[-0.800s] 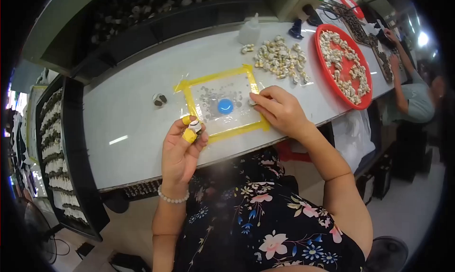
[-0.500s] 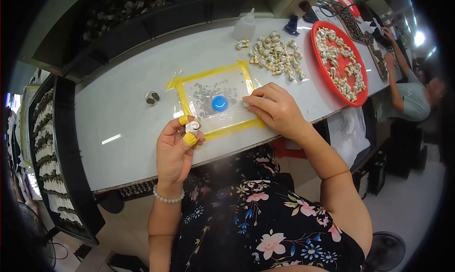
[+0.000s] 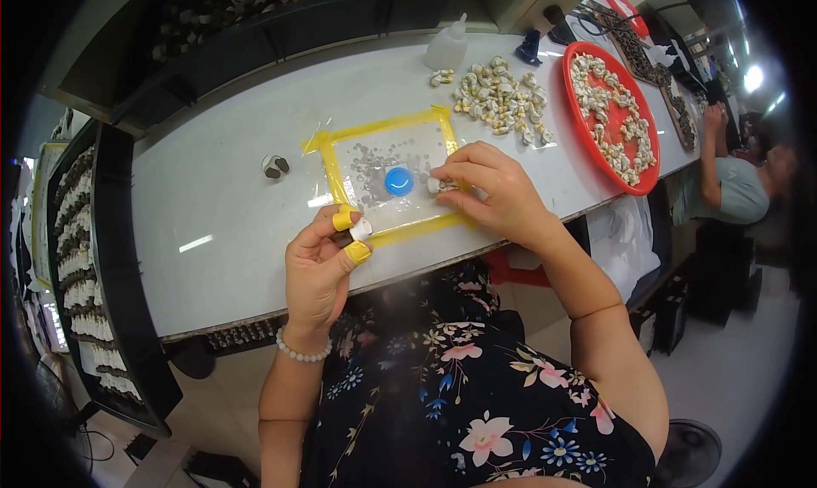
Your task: The person assembles figurines by dipping figurine parts into glue on the table, pressing them together by hand, and placing the assembled figurines into a tray.
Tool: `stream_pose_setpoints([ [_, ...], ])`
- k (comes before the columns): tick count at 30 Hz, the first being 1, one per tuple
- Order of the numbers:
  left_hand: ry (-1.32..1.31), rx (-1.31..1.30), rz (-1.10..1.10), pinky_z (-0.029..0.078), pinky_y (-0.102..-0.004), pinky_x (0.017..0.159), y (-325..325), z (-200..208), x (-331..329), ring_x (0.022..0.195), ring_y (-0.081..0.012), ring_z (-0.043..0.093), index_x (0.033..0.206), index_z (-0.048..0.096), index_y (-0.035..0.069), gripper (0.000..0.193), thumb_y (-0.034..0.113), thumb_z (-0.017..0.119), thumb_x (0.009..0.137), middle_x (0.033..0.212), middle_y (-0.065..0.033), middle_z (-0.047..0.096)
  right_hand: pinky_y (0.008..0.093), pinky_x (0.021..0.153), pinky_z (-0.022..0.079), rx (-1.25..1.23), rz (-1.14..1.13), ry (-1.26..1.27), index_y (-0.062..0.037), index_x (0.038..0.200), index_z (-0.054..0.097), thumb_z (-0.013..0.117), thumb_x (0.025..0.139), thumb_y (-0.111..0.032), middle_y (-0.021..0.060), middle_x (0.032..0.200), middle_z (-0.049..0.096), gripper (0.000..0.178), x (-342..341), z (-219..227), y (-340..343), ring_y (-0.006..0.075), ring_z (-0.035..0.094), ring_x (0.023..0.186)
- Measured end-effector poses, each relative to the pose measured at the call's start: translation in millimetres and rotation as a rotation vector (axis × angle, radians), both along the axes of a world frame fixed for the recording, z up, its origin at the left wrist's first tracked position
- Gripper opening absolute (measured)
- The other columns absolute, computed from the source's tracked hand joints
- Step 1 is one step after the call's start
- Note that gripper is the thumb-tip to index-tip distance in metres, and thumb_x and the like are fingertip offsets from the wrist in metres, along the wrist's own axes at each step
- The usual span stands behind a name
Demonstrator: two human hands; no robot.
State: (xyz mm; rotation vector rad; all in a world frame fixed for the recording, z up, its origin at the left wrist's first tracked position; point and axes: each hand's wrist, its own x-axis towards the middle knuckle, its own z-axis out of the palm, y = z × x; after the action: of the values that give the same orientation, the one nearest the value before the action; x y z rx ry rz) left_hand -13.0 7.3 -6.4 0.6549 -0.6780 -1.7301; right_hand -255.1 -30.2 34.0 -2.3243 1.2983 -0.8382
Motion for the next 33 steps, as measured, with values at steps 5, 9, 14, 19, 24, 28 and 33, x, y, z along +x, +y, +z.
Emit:
stream_pose_setpoints([
  [5, 0.056, 0.055, -0.026, 0.049, -0.0292, 0.084, -1, -3, 4, 0.097, -0.0162, 0.057, 0.117, 0.056, -0.004, 0.034, -0.005, 0.061, 0.083, 0.113, -0.0076, 0.054, 0.0316, 0.067, 0.048, 0.056, 0.1, -0.006, -0.0051, 0.094, 0.067, 0.073, 0.068, -0.006, 0.0081, 0.085, 0.06, 0.026, 15, 5, -15, 0.0236, 0.059, 0.077],
  [9, 0.082, 0.025, -0.029, 0.05, -0.0312, 0.086, -1, -3, 3, 0.096, -0.017, 0.058, 0.118, 0.054, -0.004, 0.034, -0.002, 0.059, 0.085, 0.117, -0.0094, 0.054, 0.0328, 0.066, 0.048, 0.018, 0.143, 0.053, -0.0049, 0.092, 0.067, 0.072, 0.068, -0.005, 0.0083, 0.082, 0.06, 0.025, 20, 8, -24, 0.0248, 0.059, 0.075],
  [14, 0.061, 0.039, 0.011, 0.049, -0.0331, 0.088, -1, -7, 3, 0.094, -0.0189, 0.061, 0.119, 0.053, -0.004, 0.036, 0.0, 0.062, 0.084, 0.119, -0.0118, 0.056, 0.0356, 0.065, 0.047, 0.009, 0.186, 0.183, -0.0044, 0.088, 0.066, 0.07, 0.068, -0.005, 0.0089, 0.08, 0.059, 0.021, 24, 10, -27, 0.0266, 0.058, 0.074],
  [19, 0.049, 0.03, -0.007, 0.051, -0.0331, 0.086, 0, -5, 3, 0.093, -0.0202, 0.062, 0.118, 0.053, -0.005, 0.036, 0.0, 0.063, 0.084, 0.115, -0.0131, 0.059, 0.0369, 0.065, 0.048, 0.033, 0.21, 0.32, -0.0041, 0.087, 0.065, 0.066, 0.071, -0.006, 0.0105, 0.079, 0.057, 0.015, 28, 19, -27, 0.0281, 0.058, 0.074],
  [24, 0.018, 0.032, 0.01, 0.052, -0.0328, 0.083, 0, -3, 2, 0.089, -0.0212, 0.064, 0.118, 0.053, -0.005, 0.036, 0.001, 0.063, 0.084, 0.106, -0.0144, 0.062, 0.0389, 0.064, 0.047, -0.015, 0.262, 0.492, -0.0035, 0.081, 0.061, 0.061, 0.073, -0.005, 0.0126, 0.076, 0.054, 0.009, 35, 27, -30, 0.0298, 0.057, 0.073],
  [28, 0.038, 0.035, 0.024, 0.053, -0.0324, 0.08, 2, -5, 2, 0.085, -0.0217, 0.065, 0.113, 0.053, -0.005, 0.031, 0.001, 0.063, 0.084, 0.101, -0.014, 0.062, 0.0399, 0.064, 0.047, -0.036, 0.274, 0.537, -0.0035, 0.079, 0.06, 0.059, 0.072, -0.004, 0.013, 0.075, 0.053, 0.008, 38, 28, -30, 0.0301, 0.057, 0.072],
  [33, -0.004, 0.011, 0.081, 0.054, -0.0318, 0.077, 3, 0, -4, 0.084, -0.0227, 0.065, 0.109, 0.053, -0.005, 0.026, -0.001, 0.062, 0.084, 0.101, -0.0144, 0.062, 0.0369, 0.065, 0.048, 0.067, 0.238, 0.313, -0.0024, 0.087, 0.066, 0.065, 0.072, -0.005, 0.0119, 0.078, 0.057, 0.015, 29, 22, -31, 0.029, 0.059, 0.074],
])
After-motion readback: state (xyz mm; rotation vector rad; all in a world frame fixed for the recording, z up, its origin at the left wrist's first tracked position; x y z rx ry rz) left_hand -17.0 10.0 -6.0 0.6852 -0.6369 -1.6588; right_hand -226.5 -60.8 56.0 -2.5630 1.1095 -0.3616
